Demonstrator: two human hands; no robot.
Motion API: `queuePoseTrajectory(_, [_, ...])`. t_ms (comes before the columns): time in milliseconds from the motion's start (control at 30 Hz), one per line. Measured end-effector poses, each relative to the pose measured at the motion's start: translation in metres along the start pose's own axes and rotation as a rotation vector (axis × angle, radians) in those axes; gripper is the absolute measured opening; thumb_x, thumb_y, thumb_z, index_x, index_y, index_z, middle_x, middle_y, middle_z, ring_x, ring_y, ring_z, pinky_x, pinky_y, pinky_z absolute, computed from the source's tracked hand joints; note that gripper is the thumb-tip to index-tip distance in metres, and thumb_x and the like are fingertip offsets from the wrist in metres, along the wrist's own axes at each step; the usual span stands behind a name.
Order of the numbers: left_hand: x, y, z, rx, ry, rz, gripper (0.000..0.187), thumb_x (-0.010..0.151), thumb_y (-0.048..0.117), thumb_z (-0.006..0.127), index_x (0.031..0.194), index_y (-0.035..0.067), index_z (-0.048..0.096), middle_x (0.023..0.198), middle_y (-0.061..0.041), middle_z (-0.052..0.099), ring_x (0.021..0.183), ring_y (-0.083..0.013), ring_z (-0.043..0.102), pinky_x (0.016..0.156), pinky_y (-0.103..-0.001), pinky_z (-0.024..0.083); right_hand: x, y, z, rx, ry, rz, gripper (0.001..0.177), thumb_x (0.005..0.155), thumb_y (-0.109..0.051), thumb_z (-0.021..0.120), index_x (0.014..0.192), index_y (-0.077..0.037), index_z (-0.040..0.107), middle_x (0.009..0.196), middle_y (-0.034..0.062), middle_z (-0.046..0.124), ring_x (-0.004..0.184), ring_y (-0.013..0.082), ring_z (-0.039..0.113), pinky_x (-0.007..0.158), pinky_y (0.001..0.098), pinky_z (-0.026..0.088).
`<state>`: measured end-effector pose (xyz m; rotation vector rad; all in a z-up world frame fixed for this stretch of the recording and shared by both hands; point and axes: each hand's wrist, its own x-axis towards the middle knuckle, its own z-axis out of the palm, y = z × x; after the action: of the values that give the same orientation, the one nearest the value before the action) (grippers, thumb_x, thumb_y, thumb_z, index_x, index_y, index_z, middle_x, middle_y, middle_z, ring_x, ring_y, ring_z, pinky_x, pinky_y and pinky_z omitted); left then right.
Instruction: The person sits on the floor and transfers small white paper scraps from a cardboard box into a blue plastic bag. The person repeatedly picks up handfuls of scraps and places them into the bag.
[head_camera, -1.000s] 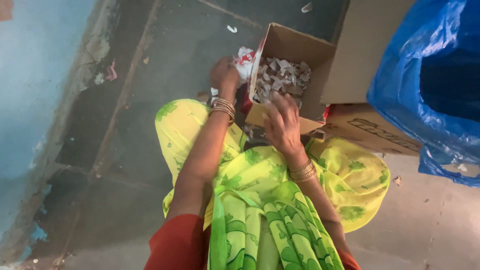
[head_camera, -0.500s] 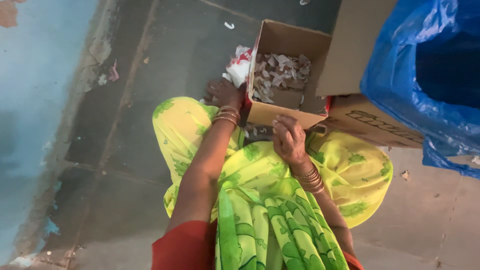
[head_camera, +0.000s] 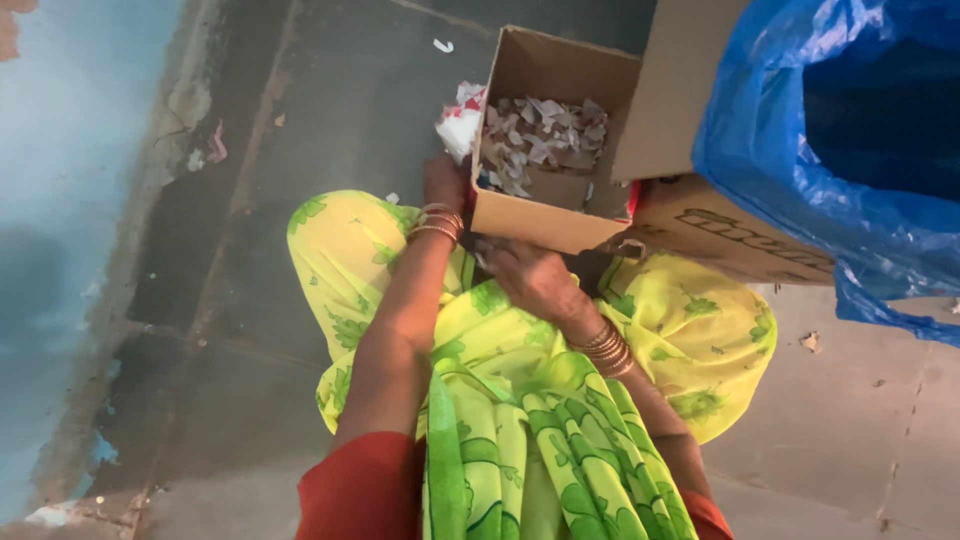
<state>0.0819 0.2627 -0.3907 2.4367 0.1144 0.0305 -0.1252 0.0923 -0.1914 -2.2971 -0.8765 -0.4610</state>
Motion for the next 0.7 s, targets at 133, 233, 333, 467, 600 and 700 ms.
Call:
queuePoseTrajectory(133, [0.001,-0.005,0.006,0.017,0.098,0.004,0.042,0.089,0.040,0.071,0.086,-0.002,0.074,0.091,-0.028,0.070,0.089,-0.0507,0.065,0.078,-0.056,0.053,-0.004,0.006,0.026,-0.186,-0.550,0.393,0.062,0.091,-0.017,0.063,0.151,-0.019,0.047,0.126,0.0319,0.055,0.087,0.0418,0.069,0.064,0.0499,0.058])
queuePoseTrajectory(233, [0.000,0.004,-0.003,0.013,0.054,-0.130,0.043,0.088,0.043,0.072,0.090,0.000,0.074,0.095,-0.028,0.069,0.088,-0.0506,0.065,0.075,-0.057,0.054,-0.011,0.012,0.044,-0.349,-0.590,0.458,0.070,0.089,-0.014,0.059,0.156,-0.022,0.041,0.134,0.0369,0.046,0.091,0.0441,0.069,0.062,0.0475,0.059])
queuePoseTrajectory(333, [0.001,0.010,-0.013,0.015,-0.037,-0.180,0.045,0.091,0.046,0.070,0.092,0.001,0.073,0.096,-0.027,0.070,0.091,-0.0490,0.066,0.078,-0.056,0.054,-0.019,0.022,0.059,-0.355,-0.500,0.370,0.069,0.084,-0.013,0.059,0.152,-0.017,0.044,0.135,0.0373,0.044,0.098,0.0466,0.067,0.061,0.0471,0.060])
queuePoseTrajectory(467, [0.001,0.009,-0.018,0.036,-0.062,-0.140,0.046,0.093,0.046,0.069,0.092,0.000,0.074,0.095,-0.028,0.071,0.092,-0.0480,0.067,0.080,-0.054,0.055,-0.028,0.040,0.076,-0.143,-0.453,0.316,0.055,0.086,-0.017,0.060,0.141,-0.015,0.052,0.139,0.0334,0.045,0.102,0.0480,0.065,0.071,0.0522,0.058])
queuePoseTrajectory(600, [-0.008,0.018,-0.025,0.105,0.044,-0.001,0.041,0.089,0.040,0.070,0.090,0.000,0.075,0.093,-0.030,0.069,0.084,-0.0493,0.066,0.072,-0.054,0.055,-0.032,0.049,0.081,-0.171,-0.331,0.107,0.051,0.087,-0.016,0.061,0.137,-0.009,0.057,0.130,0.0276,0.053,0.113,0.0453,0.062,0.090,0.0535,0.056])
queuePoseTrajectory(700, [-0.013,0.029,-0.040,0.164,-0.087,-0.019,0.043,0.098,0.042,0.067,0.092,0.001,0.076,0.094,-0.028,0.071,0.091,-0.0471,0.068,0.079,-0.052,0.056,-0.032,0.048,0.079,-0.005,-0.746,0.450,0.028,0.100,-0.015,0.054,0.127,-0.010,0.063,0.126,0.0232,0.063,0.115,0.0378,0.065,0.095,0.0491,0.055])
